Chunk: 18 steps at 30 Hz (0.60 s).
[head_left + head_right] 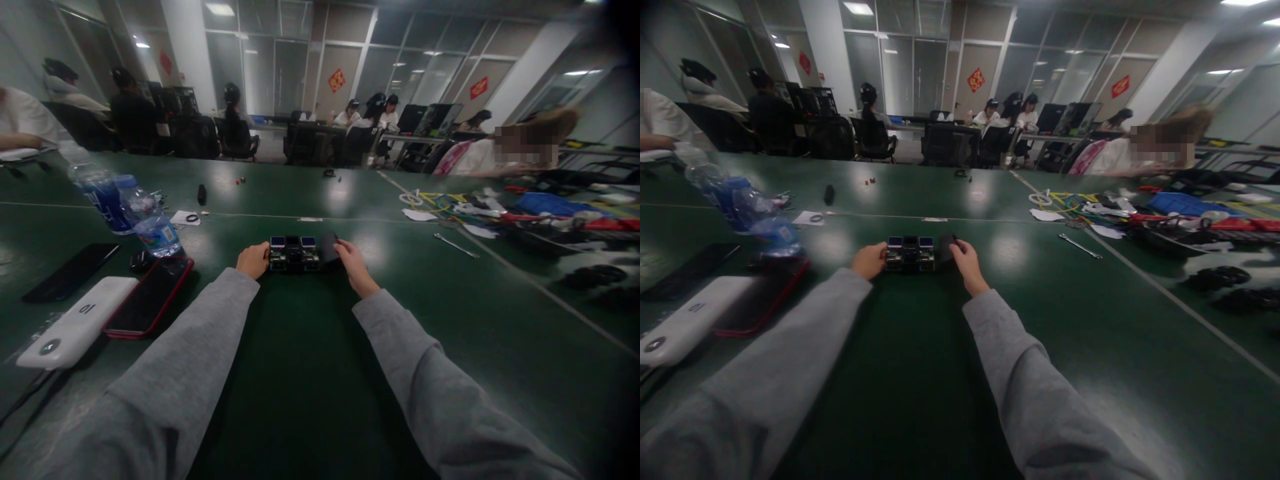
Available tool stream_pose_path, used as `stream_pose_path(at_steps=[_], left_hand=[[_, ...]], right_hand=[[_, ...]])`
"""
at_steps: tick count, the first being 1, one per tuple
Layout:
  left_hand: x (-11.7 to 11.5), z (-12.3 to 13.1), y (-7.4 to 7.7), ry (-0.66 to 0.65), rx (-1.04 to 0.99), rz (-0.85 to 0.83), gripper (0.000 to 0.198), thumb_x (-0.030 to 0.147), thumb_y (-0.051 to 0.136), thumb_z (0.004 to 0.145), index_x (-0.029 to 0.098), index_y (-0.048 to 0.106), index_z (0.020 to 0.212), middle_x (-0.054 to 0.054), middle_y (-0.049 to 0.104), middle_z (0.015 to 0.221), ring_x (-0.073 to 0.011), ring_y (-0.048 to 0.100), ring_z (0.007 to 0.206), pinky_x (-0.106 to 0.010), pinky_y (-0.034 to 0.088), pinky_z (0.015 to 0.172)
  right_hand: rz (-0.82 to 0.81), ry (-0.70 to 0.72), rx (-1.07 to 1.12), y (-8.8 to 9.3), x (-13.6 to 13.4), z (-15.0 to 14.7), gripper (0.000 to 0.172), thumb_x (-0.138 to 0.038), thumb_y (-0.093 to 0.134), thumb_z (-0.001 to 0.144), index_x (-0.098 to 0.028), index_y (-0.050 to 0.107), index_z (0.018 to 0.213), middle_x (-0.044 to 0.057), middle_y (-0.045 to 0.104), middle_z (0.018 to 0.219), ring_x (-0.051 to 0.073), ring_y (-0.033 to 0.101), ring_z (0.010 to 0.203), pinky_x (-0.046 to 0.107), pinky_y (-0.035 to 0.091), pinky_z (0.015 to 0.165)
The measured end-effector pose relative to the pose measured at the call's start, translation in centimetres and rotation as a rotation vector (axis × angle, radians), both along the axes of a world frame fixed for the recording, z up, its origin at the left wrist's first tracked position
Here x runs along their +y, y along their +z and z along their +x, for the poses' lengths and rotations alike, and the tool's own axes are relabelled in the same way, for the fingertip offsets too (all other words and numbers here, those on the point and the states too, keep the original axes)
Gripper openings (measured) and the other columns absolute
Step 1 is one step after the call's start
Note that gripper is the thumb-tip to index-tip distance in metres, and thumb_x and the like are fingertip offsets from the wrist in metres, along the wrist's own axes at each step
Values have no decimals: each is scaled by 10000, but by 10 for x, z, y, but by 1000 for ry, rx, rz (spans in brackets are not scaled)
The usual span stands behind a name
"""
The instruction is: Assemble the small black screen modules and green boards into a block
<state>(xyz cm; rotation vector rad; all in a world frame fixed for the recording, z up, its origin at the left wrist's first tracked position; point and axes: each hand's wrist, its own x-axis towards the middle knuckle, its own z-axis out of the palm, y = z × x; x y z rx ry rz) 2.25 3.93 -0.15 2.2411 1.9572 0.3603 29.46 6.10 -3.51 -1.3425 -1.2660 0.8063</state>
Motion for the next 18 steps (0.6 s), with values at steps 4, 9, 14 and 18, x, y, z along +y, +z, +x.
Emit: stream_pose_path(at_steps=[4,9,14,18], left_hand=[[1,-1,-2,-13,6,28,95,197,449,855,231,535,876,-46,659,864,-195,617,773,-277,393,620],[1,-1,-3,-11,11,28,108,221,447,866,238,546,906,-55,664,896,-203,624,803,-279,401,631],[1,-1,-4,-7,13,19,137,216,436,873,236,558,931,-55,667,909,-195,625,807,-278,412,645],[2,-1,-4,-6,3,24,140,215,436,874,234,563,930,-57,664,897,-201,624,802,-284,419,649]], right_hand=[[28,-39,-38,1,3,17,415,-399,484,827,-178,531,1176,85,607,1132,212,572,1040,356,459,911],[83,-103,-209,1,3,34,387,-424,440,866,-165,571,1121,98,607,1106,227,553,1042,389,407,950],[194,-158,-413,1,-2,26,588,-546,560,790,-167,517,1237,131,554,1161,276,492,1105,447,388,961],[283,-106,-615,4,-9,21,510,-432,607,770,-149,576,1193,145,557,1149,281,494,1102,445,379,979]])
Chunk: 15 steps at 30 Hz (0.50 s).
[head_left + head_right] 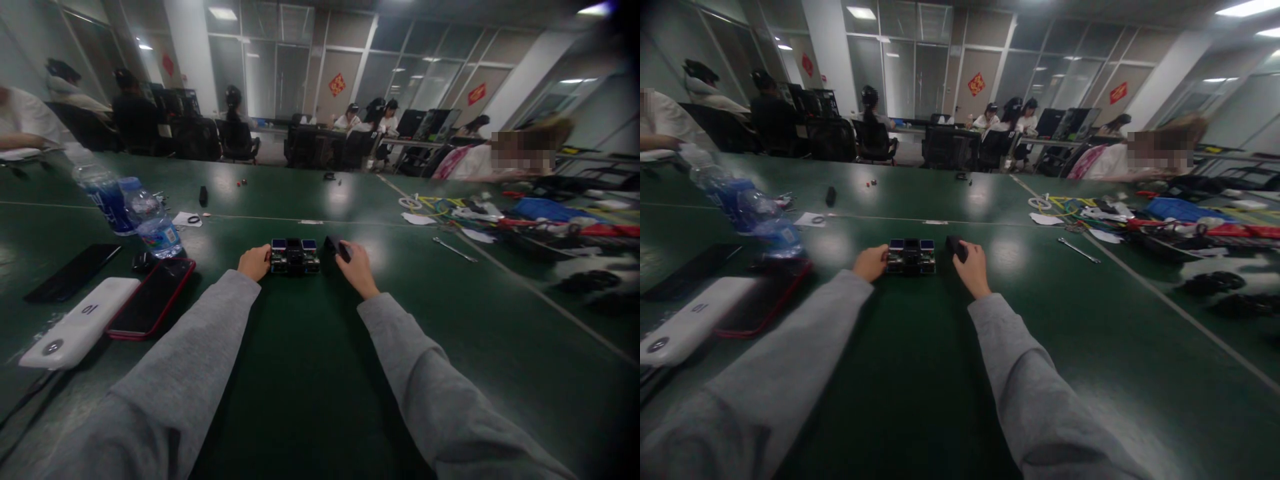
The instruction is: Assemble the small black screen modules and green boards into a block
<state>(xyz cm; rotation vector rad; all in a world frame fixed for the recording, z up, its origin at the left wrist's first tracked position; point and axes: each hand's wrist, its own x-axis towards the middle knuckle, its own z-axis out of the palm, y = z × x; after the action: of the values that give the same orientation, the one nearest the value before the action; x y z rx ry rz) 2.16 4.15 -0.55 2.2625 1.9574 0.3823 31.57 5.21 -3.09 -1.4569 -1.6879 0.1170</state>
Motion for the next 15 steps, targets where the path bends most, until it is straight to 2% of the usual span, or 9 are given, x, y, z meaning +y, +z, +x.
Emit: stream_pose_path(at_steps=[2,5,7,10,12,15], left_hand=[[0,0,0,-4,-16,-16,128,215,443,872,233,559,924,-51,664,897,-193,622,789,-279,418,643],[1,-1,0,-9,-17,-8,114,216,439,869,231,547,901,-48,660,880,-193,619,772,-277,408,626],[1,-1,-1,-15,-15,9,100,214,441,862,229,538,880,-49,655,865,-198,617,765,-279,401,617],[1,-2,-3,-42,-45,10,70,206,457,847,225,524,854,-47,647,858,-190,609,749,-273,392,611],[1,-3,-4,-49,-65,11,70,201,450,847,224,515,836,-43,641,849,-180,598,733,-268,382,608],[2,-4,-5,-34,-78,20,82,195,440,841,225,506,803,-34,625,813,-172,575,702,-263,356,593]], right_hand=[[-63,-2,60,2,-2,6,427,-392,533,823,-157,594,1174,121,607,1091,254,551,1022,424,414,941],[-151,-53,165,3,-4,21,396,-429,448,870,-149,642,1071,112,651,1013,250,590,949,415,442,894],[-159,-75,180,3,-6,28,454,-488,401,886,-133,654,1010,127,656,981,256,599,925,416,452,872],[-123,-90,180,4,-13,25,558,-580,447,850,-113,598,1116,151,634,1044,264,595,953,416,463,864],[-77,-53,130,6,-20,18,619,-589,551,791,-118,550,1192,158,607,1118,277,577,1016,433,453,897],[-76,111,19,10,-33,19,595,-527,618,761,-161,535,1224,126,609,1135,277,583,1025,448,456,915]])
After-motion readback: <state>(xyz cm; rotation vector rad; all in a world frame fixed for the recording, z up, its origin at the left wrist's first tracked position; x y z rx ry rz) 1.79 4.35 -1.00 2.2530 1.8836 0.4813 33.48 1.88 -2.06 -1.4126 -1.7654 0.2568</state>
